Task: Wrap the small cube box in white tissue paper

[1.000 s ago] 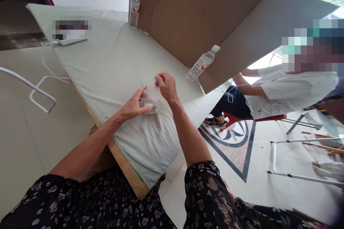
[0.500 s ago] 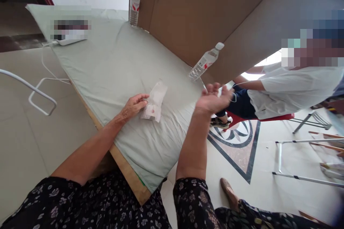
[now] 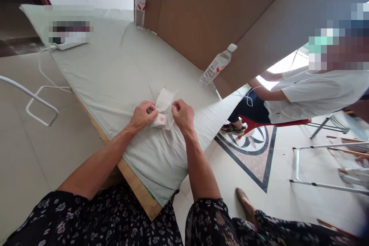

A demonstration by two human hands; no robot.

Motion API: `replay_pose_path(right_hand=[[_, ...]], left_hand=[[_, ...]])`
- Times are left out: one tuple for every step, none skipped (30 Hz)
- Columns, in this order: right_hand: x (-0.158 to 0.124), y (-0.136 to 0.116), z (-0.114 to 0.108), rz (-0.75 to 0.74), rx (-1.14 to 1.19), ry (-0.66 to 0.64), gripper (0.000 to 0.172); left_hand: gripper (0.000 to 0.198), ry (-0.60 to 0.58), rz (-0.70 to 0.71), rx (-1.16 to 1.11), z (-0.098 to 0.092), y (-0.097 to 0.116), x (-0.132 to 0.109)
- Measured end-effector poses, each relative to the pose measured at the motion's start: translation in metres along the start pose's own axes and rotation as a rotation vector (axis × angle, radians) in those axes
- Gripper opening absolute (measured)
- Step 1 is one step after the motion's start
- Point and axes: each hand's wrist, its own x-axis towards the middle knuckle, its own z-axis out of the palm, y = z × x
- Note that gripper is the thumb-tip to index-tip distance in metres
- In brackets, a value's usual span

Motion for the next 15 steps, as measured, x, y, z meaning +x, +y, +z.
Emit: replay_pose_path(right_hand=[[0.001,0.005,-0.002,0.019,0.052,0.028,0.016],[0.003,0.009,-0.004,0.038,0.103,0.053,0.016],[0.004,0.014,-0.004,0.054,0.15,0.071,0.017],[0.006,0.019,-0.002,0.069,0.189,0.078,0.018],[0.008,0.024,0.0,0.085,0.217,0.078,0.018],[0.009,0.029,0.002,0.105,0.228,0.072,0.018],[0.011,0.034,0.004,0.13,0.22,0.06,0.017],[0.012,0.038,0.005,0.157,0.194,0.046,0.015],[0.012,0.041,0.006,0.183,0.153,0.039,0.012],[0.011,0.044,0.005,0.2,0.105,0.047,0.01],[0.008,0.044,0.003,0.201,0.06,0.071,0.011],[0.005,0.044,-0.001,0.186,0.025,0.114,0.016],[0.0,0.041,-0.005,0.154,0.007,0.168,0.021],[-0.005,0.037,-0.01,0.11,0.009,0.218,0.025],[-0.01,0.032,-0.015,0.057,0.032,0.247,0.026]], left_hand=[[0.011,0.032,-0.004,0.014,-0.001,-0.001,0.001],[0.011,0.072,-0.003,0.034,-0.003,-0.002,0.002],[0.012,0.115,0.003,0.06,-0.004,-0.004,0.003],[0.013,0.155,0.013,0.09,-0.006,-0.006,0.003],[0.014,0.19,0.023,0.12,-0.007,-0.009,0.004],[0.015,0.221,0.026,0.152,-0.009,-0.012,0.004],[0.016,0.247,0.019,0.185,-0.01,-0.016,0.005],[0.016,0.267,0.001,0.215,-0.011,-0.019,0.005],[0.015,0.283,-0.024,0.238,-0.012,-0.022,0.006],[0.013,0.293,-0.051,0.255,-0.013,-0.023,0.006],[0.015,0.301,-0.074,0.264,-0.013,-0.024,0.006],[0.02,0.311,-0.083,0.266,-0.014,-0.023,0.005],[0.026,0.328,-0.071,0.267,-0.015,-0.02,0.004],[0.029,0.348,-0.033,0.268,-0.016,-0.017,0.002],[0.029,0.361,0.031,0.27,-0.017,-0.012,0.0]])
